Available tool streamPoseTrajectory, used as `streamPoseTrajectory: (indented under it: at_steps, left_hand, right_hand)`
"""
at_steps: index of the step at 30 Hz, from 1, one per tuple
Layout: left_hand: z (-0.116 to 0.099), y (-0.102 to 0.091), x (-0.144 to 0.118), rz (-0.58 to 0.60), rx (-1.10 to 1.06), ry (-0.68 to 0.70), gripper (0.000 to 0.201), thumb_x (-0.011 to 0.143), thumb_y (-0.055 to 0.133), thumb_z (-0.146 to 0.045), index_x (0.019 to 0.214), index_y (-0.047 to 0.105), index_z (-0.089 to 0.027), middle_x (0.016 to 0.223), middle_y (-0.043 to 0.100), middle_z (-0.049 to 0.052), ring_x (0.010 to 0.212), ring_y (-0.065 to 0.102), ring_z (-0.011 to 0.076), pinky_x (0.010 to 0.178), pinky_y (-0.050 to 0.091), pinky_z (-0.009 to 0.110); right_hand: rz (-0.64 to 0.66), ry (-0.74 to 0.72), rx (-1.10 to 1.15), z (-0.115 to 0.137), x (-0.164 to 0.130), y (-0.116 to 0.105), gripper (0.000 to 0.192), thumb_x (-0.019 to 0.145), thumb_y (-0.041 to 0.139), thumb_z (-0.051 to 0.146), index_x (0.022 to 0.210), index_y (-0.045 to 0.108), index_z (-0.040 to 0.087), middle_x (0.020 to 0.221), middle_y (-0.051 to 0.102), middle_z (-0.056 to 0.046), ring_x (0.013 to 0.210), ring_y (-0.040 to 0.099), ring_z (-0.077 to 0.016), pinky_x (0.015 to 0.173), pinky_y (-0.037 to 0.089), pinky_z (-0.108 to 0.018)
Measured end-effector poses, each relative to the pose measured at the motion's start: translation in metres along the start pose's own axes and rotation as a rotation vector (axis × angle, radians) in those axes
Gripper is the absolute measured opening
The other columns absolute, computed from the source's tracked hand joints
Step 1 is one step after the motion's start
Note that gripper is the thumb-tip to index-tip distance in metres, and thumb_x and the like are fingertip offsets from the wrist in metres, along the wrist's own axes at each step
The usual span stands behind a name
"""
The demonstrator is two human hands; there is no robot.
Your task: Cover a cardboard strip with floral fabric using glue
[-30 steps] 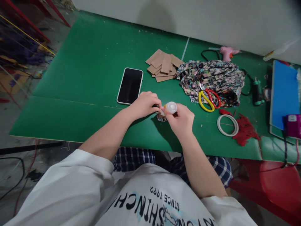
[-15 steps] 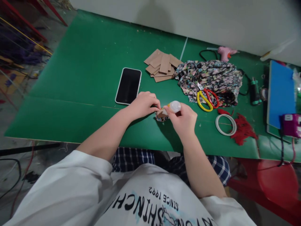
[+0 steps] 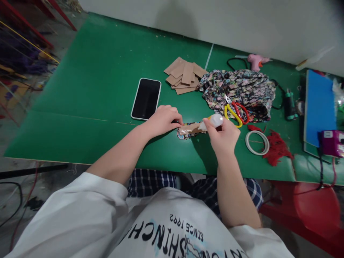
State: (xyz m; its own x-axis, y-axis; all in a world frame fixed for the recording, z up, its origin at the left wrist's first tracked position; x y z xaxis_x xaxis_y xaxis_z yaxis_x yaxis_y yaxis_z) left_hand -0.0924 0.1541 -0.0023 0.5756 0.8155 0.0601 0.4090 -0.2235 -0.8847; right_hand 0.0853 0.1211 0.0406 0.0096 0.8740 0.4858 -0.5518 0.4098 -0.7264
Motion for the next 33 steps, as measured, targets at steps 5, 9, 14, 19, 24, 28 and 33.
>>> streamPoseTrajectory:
  at_steps: [5,9,14,19,24,28,33]
  left_hand:
    - [0.0,0.0,0.0,0.006,-0.003,-0.016,0.01,0.078,0.063,-0.032,0.08,0.069,-0.024,0.079,0.06,0.0,0.078,0.052,0.0156,0.071,0.033,0.028]
    - [0.001,0.001,0.0,0.008,-0.007,-0.011,0.011,0.079,0.063,-0.033,0.081,0.069,-0.024,0.08,0.06,0.0,0.08,0.052,0.0158,0.073,0.033,0.028]
    - [0.002,0.001,0.0,0.017,-0.015,-0.022,0.011,0.079,0.062,-0.033,0.082,0.069,-0.024,0.082,0.061,0.0,0.083,0.052,0.0163,0.073,0.033,0.028]
    - [0.001,0.0,0.001,0.018,-0.014,-0.018,0.012,0.079,0.062,-0.033,0.082,0.069,-0.024,0.081,0.061,0.001,0.081,0.052,0.0158,0.073,0.032,0.028]
    - [0.0,0.001,0.0,0.015,-0.015,-0.012,0.012,0.08,0.061,-0.032,0.081,0.069,-0.023,0.081,0.061,0.001,0.08,0.051,0.0159,0.073,0.032,0.028]
    - [-0.001,0.0,0.0,0.016,-0.015,-0.016,0.01,0.079,0.062,-0.03,0.081,0.069,-0.023,0.08,0.061,0.001,0.08,0.052,0.0159,0.073,0.032,0.029]
    - [-0.001,0.0,0.0,0.021,-0.02,-0.022,0.01,0.079,0.062,-0.031,0.081,0.069,-0.024,0.081,0.061,0.001,0.08,0.052,0.0158,0.073,0.032,0.028]
  right_hand:
    - [0.045,-0.053,0.031,0.015,-0.006,0.007,0.038,0.077,0.055,0.052,0.062,0.057,0.017,0.053,0.05,0.002,0.051,0.046,-0.0104,0.051,0.035,-0.023]
    - [0.002,0.019,-0.001,-0.007,-0.001,-0.004,0.039,0.076,0.055,0.053,0.064,0.059,0.017,0.054,0.051,0.002,0.052,0.046,-0.0107,0.051,0.035,-0.024]
    - [-0.033,0.074,-0.072,-0.029,0.008,-0.013,0.04,0.074,0.057,0.054,0.061,0.059,0.016,0.051,0.047,0.002,0.051,0.042,-0.0106,0.052,0.034,-0.025]
    - [-0.036,0.078,-0.069,-0.03,0.004,-0.016,0.039,0.073,0.057,0.054,0.062,0.058,0.017,0.051,0.046,0.003,0.05,0.041,-0.0103,0.052,0.034,-0.025]
    - [-0.026,0.078,-0.07,-0.032,0.0,-0.02,0.04,0.073,0.057,0.055,0.058,0.056,0.017,0.05,0.046,0.003,0.048,0.04,-0.0103,0.05,0.035,-0.025]
    - [-0.018,0.083,-0.075,-0.031,-0.001,-0.021,0.04,0.072,0.057,0.055,0.058,0.055,0.017,0.05,0.047,0.003,0.048,0.041,-0.0102,0.05,0.035,-0.024]
    - [0.007,0.061,-0.057,-0.024,-0.005,-0.019,0.04,0.073,0.056,0.055,0.061,0.057,0.017,0.052,0.051,0.002,0.05,0.045,-0.0115,0.051,0.037,-0.024]
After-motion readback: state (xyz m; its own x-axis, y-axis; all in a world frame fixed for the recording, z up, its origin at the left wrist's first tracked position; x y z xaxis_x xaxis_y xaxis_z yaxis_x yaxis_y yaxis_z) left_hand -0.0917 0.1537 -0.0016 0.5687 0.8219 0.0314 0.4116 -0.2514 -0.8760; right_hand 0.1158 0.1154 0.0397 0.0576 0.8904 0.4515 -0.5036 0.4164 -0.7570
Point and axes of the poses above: each hand's wrist, its own x-axis towards the middle knuckle, its own y-axis out of the palm, z = x × y, the point moved 6 cm from there along x, towards the middle knuckle
